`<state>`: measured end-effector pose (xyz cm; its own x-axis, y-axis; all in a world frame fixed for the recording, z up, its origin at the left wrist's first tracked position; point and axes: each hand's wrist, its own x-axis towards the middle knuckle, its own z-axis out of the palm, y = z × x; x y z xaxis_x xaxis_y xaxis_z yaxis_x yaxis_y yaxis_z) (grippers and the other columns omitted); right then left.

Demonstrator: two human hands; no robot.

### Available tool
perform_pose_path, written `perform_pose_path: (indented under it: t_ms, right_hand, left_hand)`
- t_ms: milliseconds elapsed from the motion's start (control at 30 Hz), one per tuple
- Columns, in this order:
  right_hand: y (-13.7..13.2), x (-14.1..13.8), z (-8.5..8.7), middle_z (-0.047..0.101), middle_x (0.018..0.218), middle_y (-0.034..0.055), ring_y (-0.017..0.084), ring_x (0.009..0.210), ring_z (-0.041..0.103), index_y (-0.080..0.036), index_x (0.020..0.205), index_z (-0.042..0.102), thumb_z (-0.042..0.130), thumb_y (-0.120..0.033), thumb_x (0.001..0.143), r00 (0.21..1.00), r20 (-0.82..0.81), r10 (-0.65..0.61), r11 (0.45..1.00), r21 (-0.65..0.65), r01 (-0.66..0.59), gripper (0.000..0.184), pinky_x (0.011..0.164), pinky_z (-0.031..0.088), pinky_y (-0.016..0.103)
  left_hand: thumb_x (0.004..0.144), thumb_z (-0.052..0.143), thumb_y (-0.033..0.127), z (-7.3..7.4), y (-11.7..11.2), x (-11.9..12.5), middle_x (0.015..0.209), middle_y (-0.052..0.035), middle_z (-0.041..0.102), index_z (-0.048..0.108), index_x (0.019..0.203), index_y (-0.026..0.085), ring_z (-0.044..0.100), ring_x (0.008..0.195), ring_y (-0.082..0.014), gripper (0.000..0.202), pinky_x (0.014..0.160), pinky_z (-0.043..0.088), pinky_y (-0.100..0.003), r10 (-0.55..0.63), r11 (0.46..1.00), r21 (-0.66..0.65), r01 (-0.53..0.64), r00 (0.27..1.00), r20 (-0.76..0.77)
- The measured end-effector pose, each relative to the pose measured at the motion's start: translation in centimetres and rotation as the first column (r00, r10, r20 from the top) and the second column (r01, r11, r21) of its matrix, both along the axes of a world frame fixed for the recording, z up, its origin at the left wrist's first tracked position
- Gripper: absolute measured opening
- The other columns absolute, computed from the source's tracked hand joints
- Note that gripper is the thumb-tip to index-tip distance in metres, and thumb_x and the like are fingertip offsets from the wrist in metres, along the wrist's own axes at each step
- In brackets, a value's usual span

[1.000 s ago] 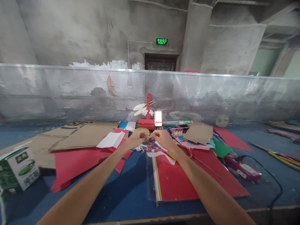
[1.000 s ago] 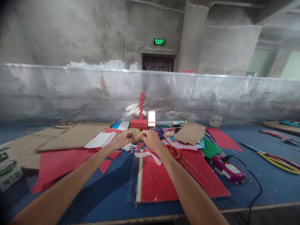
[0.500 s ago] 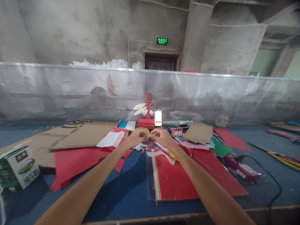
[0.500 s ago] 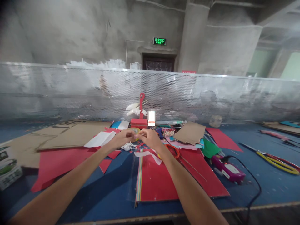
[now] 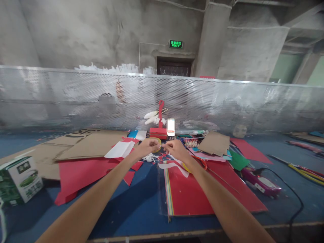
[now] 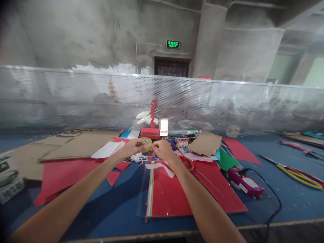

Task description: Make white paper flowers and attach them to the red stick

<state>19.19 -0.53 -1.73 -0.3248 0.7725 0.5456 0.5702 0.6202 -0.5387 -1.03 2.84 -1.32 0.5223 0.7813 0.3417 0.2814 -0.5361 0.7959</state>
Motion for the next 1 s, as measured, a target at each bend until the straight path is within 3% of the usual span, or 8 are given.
perform_pose_path:
  t_ms: [333,500,633,867,1000]
  right_hand:
    - [-0.1,0.0,-0.3,0.055,0.041,0.0009,0.012,0.042,0.053,-0.018,0.052,0.059,0.035,-0.055,0.095,1.000,0.012,-0.004,0.992,-0.127,0.006,0.061,0.056,0.040,0.024]
    - [-0.6,-0.3,0.3,0.071,0.075,0.0033,0.014,0.064,0.062,-0.017,0.083,0.070,0.060,-0.045,0.084,0.997,-0.047,0.056,0.997,-0.056,-0.058,0.030,0.062,0.042,0.023]
    - [-0.5,-0.5,0.2,0.071,0.079,0.0036,0.014,0.068,0.061,-0.016,0.085,0.069,0.062,-0.030,0.082,0.997,-0.041,0.059,0.998,-0.032,-0.060,0.016,0.065,0.043,0.023]
    - [-0.3,-0.5,0.0,0.070,0.078,0.0027,0.014,0.069,0.059,-0.017,0.082,0.069,0.056,-0.028,0.088,0.997,0.076,0.010,0.998,0.054,-0.014,0.018,0.066,0.039,0.023]
    - [-0.3,-0.5,0.0,0.068,0.071,0.0016,0.013,0.066,0.059,-0.017,0.076,0.069,0.049,-0.026,0.091,0.991,0.132,-0.010,1.000,0.019,0.008,0.027,0.065,0.037,0.023]
  left_hand:
    - [0.072,0.066,0.031,1.6,-1.9,0.1,0.068,-0.0012,0.060,0.061,0.073,0.014,0.053,0.063,-0.0118,0.018,0.060,0.042,-0.023,-0.044,0.997,-0.062,0.040,0.997,-0.059]
    - [0.071,0.062,0.027,1.3,-1.4,-0.1,0.069,-0.0008,0.061,0.062,0.075,0.014,0.055,0.065,-0.0126,0.014,0.059,0.041,-0.022,-0.016,0.995,-0.097,0.007,0.996,-0.091]
    - [0.071,0.063,0.029,1.3,-1.5,-0.2,0.068,-0.0007,0.060,0.062,0.075,0.013,0.055,0.064,-0.0127,0.016,0.059,0.040,-0.023,-0.002,0.994,-0.108,-0.008,0.996,-0.093]
    - [0.072,0.062,0.026,1.4,-1.8,0.1,0.067,0.0005,0.058,0.062,0.076,0.014,0.053,0.064,-0.0119,0.013,0.059,0.040,-0.022,0.028,0.995,-0.093,-0.034,0.997,-0.070]
    - [0.071,0.060,0.023,1.5,-2.0,0.1,0.070,0.0003,0.058,0.061,0.076,0.014,0.053,0.066,-0.0115,0.010,0.060,0.040,-0.022,0.021,0.996,-0.085,-0.027,0.997,-0.073]
